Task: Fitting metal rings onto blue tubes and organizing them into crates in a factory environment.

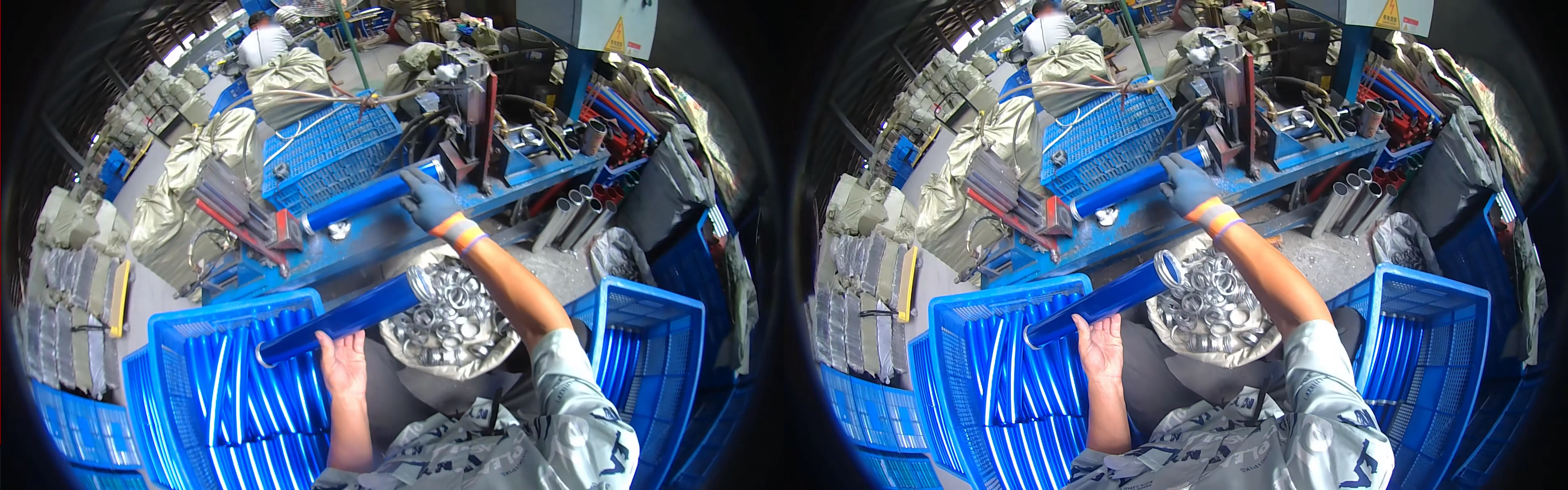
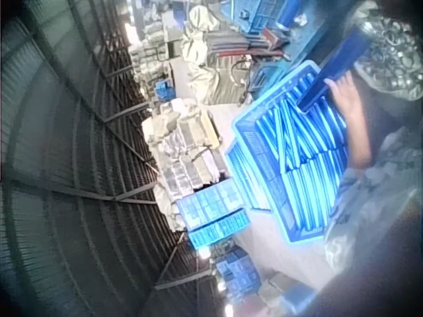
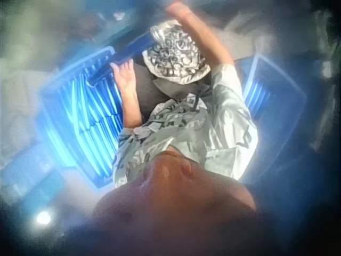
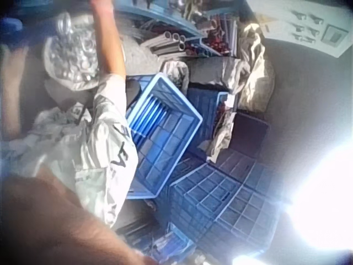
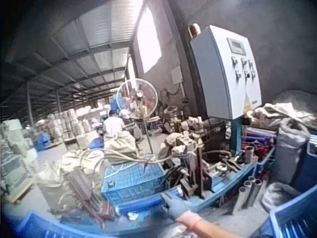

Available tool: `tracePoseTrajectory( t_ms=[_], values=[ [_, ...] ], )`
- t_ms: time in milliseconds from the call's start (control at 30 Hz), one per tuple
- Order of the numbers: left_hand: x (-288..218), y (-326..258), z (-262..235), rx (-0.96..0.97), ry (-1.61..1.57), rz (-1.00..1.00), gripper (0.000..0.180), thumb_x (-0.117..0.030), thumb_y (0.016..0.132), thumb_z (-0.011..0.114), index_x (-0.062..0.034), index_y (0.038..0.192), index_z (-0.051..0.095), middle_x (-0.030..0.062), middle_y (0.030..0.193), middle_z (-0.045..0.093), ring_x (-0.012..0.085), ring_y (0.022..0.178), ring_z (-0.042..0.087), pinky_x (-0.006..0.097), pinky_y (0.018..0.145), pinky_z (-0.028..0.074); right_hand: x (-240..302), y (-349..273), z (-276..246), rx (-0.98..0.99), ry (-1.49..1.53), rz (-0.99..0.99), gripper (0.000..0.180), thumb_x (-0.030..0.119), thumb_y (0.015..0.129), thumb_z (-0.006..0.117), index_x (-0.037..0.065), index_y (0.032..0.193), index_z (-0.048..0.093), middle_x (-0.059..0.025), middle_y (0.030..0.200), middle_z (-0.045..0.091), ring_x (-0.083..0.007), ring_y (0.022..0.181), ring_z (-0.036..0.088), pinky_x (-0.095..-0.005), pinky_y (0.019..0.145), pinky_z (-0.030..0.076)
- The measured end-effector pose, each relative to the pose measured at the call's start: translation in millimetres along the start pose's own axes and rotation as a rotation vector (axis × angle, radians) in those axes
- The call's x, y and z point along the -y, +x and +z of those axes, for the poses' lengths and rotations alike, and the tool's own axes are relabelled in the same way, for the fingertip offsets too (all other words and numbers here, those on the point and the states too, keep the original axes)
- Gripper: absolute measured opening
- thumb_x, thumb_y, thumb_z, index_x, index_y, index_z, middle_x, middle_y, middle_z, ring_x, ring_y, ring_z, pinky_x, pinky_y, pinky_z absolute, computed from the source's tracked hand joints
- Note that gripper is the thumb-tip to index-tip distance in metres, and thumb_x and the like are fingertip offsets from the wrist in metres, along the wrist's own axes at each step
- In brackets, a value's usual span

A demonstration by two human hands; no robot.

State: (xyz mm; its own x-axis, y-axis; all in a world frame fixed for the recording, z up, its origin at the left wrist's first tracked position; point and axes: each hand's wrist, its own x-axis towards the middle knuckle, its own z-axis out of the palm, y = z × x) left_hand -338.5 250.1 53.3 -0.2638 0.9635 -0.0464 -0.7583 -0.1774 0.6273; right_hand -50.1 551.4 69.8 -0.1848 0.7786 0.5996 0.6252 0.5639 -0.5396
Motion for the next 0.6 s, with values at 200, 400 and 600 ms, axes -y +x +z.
tracePoseTrajectory(
  t_ms=[200,400,600],
  values=[
    [-7.5,18.0,-12.7,-0.064,0.096,0.019,0.072,-0.051,0.118,0.067,-0.0007,0.166,0.051,0.0189,0.17,0.056,0.0326,0.158,0.054,0.052,0.135,0.042,-43.6,65.9,74.2,0.154,-0.632,-0.091,0.068,0.019,0.091,0.08,0.016,0.157,0.063,-0.016,0.153,0.067,-0.0406,0.149,0.059,-0.0644,0.126,0.041],
    [17.4,49.7,5.2,-0.119,0.107,-0.107,0.066,-0.046,0.119,0.067,-0.0022,0.165,0.052,0.0196,0.166,0.059,0.0354,0.158,0.055,0.056,0.133,0.044,-6.0,73.3,-24.6,0.056,-0.278,-0.361,0.063,0.019,0.09,0.08,0.013,0.15,0.064,-0.0181,0.133,0.074,-0.0412,0.126,0.071,-0.0561,0.117,0.049],
    [107.7,202.3,83.6,-0.094,0.074,-0.048,0.075,-0.033,0.109,0.086,-0.0031,0.166,0.047,0.0167,0.162,0.061,0.0404,0.15,0.061,0.064,0.127,0.05,55.5,-8.2,-199.6,-0.084,0.624,0.095,0.079,0.009,0.097,0.077,-0.001,0.17,0.048,-0.0156,0.146,0.072,-0.0206,0.132,0.07,-0.0383,0.114,0.057]
  ],
)
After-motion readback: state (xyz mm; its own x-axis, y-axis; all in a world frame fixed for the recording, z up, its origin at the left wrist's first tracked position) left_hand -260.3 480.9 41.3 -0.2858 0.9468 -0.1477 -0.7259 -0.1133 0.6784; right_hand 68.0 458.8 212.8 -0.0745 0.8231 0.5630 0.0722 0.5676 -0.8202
